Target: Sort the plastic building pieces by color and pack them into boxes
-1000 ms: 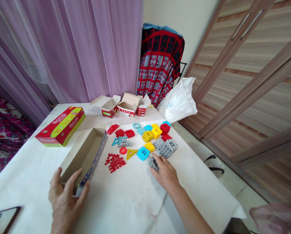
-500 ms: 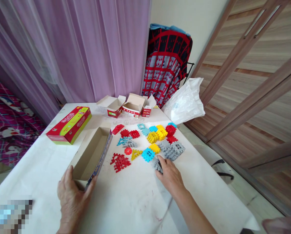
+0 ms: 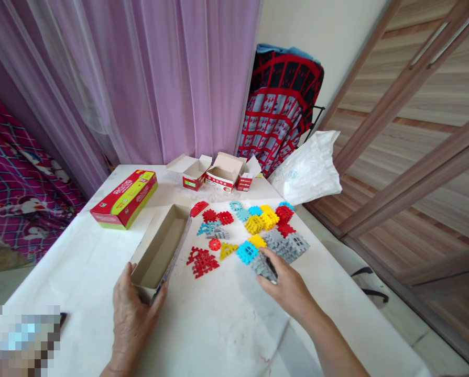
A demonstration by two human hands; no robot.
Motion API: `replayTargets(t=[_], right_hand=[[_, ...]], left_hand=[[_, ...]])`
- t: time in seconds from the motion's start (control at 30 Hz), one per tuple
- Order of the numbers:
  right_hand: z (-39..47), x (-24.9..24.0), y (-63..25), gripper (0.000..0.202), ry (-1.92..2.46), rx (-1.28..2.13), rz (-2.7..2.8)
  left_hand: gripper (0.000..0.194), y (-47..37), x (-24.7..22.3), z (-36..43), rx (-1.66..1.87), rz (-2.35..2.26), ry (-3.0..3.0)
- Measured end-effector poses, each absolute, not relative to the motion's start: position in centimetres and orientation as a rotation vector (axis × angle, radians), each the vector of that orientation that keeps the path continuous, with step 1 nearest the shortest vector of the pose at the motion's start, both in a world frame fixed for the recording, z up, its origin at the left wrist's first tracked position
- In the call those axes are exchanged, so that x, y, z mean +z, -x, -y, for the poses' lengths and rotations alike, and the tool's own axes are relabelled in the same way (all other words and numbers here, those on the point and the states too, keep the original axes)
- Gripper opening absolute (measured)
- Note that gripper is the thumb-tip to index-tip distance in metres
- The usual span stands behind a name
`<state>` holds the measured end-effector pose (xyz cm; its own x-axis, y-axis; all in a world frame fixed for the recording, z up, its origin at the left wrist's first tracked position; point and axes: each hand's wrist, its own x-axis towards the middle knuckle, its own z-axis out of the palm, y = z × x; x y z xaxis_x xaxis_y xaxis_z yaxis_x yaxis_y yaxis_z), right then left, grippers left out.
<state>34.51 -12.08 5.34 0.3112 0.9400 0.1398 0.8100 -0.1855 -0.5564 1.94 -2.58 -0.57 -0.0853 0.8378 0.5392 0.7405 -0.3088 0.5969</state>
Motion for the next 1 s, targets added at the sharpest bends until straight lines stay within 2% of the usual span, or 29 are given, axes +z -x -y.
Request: replayTargets(t=[0.17,0.3,0.5,0.73,0.9,1.0], right_hand=[[4.8,10.7,-30.6,0.061,1.825,0.591,1.704],[-2.2,12.7,-26.7,0.065,1.735,0.55,1.891],[-8.5,11.7,-23.7,0.065,1.692,0.355,2.231],[-10.6,10.4,-23.5,0.066,1.738,0.218,2.367],[-10.4,10.5,-23.6,0.079,1.761,0.083,2.315],[-9.2,10.1,-24.5,0.067,1.761,0.046,2.174]], left_hand=[[0.086,-2.4,-0.7,3.0,1.389,-1.758,-2.086],[0.084,-2.5,-1.0,3.0,1.417,-1.746,-2.108],[0.082,-2.3,-1.5,3.0,1.477,-1.705,-2.086],[0.082,-2.5,-1.4,3.2,1.46,-1.728,-2.075],[0.082,-2.5,-1.5,3.1,1.48,-1.728,-2.127],[0.082,-2.6,-1.5,3.0,1.482,-1.732,-2.134]])
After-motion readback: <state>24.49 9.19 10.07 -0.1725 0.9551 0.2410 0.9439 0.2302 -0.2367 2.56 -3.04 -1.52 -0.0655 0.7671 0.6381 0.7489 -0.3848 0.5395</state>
